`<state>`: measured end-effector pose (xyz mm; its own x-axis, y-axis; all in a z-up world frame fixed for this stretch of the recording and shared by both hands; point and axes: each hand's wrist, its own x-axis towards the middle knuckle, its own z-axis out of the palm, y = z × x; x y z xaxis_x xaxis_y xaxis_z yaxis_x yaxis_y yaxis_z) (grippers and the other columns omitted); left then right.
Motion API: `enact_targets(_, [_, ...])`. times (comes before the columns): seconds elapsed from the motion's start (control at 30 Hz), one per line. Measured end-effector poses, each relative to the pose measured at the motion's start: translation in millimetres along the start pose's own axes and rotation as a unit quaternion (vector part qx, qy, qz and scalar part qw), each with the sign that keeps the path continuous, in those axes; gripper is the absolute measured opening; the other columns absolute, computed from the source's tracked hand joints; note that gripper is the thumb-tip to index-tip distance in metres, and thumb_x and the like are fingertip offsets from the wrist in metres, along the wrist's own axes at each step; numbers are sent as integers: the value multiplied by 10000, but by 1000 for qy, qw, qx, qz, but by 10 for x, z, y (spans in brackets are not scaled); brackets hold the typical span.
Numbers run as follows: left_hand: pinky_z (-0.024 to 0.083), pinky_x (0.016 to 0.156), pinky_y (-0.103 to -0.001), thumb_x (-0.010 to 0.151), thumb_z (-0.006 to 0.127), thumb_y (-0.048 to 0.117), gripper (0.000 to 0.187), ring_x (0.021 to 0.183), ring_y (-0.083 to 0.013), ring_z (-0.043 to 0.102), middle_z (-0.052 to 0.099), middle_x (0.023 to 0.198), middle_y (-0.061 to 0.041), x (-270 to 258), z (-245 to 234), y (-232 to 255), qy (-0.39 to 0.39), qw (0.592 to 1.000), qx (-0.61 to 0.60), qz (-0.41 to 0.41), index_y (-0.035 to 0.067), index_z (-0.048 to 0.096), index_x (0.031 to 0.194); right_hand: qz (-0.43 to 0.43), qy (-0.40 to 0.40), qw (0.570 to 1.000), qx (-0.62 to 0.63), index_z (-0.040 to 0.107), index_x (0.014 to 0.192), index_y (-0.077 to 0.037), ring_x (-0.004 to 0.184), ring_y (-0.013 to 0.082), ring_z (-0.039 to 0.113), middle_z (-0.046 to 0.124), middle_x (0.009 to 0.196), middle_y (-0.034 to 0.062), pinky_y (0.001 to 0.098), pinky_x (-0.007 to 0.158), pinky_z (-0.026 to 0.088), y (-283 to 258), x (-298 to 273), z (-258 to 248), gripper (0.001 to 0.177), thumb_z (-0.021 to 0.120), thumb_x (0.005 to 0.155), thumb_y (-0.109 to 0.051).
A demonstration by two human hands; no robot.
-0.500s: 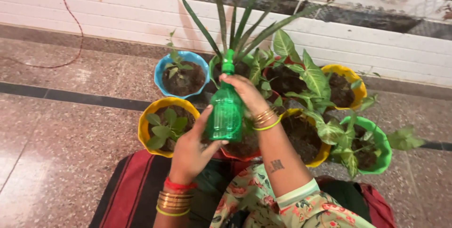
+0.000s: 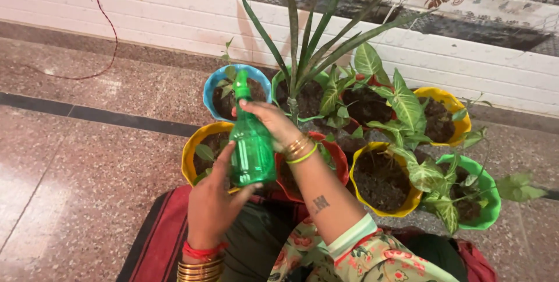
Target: The person sits on the floor and uses a green spray bottle to mist water onto several potted plants arranged in a circle. The person repeatedly pumps the spray bottle and directs the mist over the leaves and soil of each pot.
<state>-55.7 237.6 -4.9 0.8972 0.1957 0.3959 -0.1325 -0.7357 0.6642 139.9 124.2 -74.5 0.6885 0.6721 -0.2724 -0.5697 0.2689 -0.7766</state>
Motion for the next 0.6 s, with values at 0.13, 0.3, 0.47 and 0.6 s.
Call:
enact_targets(0.13, [529, 508, -389, 624, 911, 457, 944, 532, -261, 687, 700, 649, -86, -102, 81, 208, -58, 998, 29, -27, 107, 535, 1416, 55, -151, 982, 101, 605, 1327, 11, 913, 185, 682, 684, 1091, 118, 320, 794, 583, 80, -169, -226, 433, 621, 1073, -339])
enact_targets(0.3, [499, 484, -386, 682, 877, 497, 863, 508, -255, 650, 669, 651, -76, -282, 176, 518, -27, 993, 84, 80, 51, 572, 1355, 28, -164, 981, 102, 529, 1436, -45, 1094, 222, 666, 616, 1351, 162, 338, 977, 586, 206, -496, -382, 510, 554, 1012, -327])
enact_targets(0.47, [490, 446, -403, 653, 877, 528, 971, 469, -275, 641, 658, 586, -80, -433, 166, 639, -110, 987, 112, 23, 37, 511, 1407, 108, -128, 974, 153, 544, 1391, 6, 1067, 192, 676, 642, 1349, 149, 335, 905, 574, 632, -699, -534, 498, 551, 1046, -353])
enact_targets(0.6, [495, 447, -430, 670, 867, 502, 1042, 468, -296, 647, 669, 625, -79, -513, 80, 693, -190, 967, 167, -36, 110, 437, 1534, 108, -156, 965, 180, 571, 1374, -29, 941, 159, 668, 679, 1221, 107, 329, 819, 585, 875, -735, -582, 420, 587, 1108, -353])
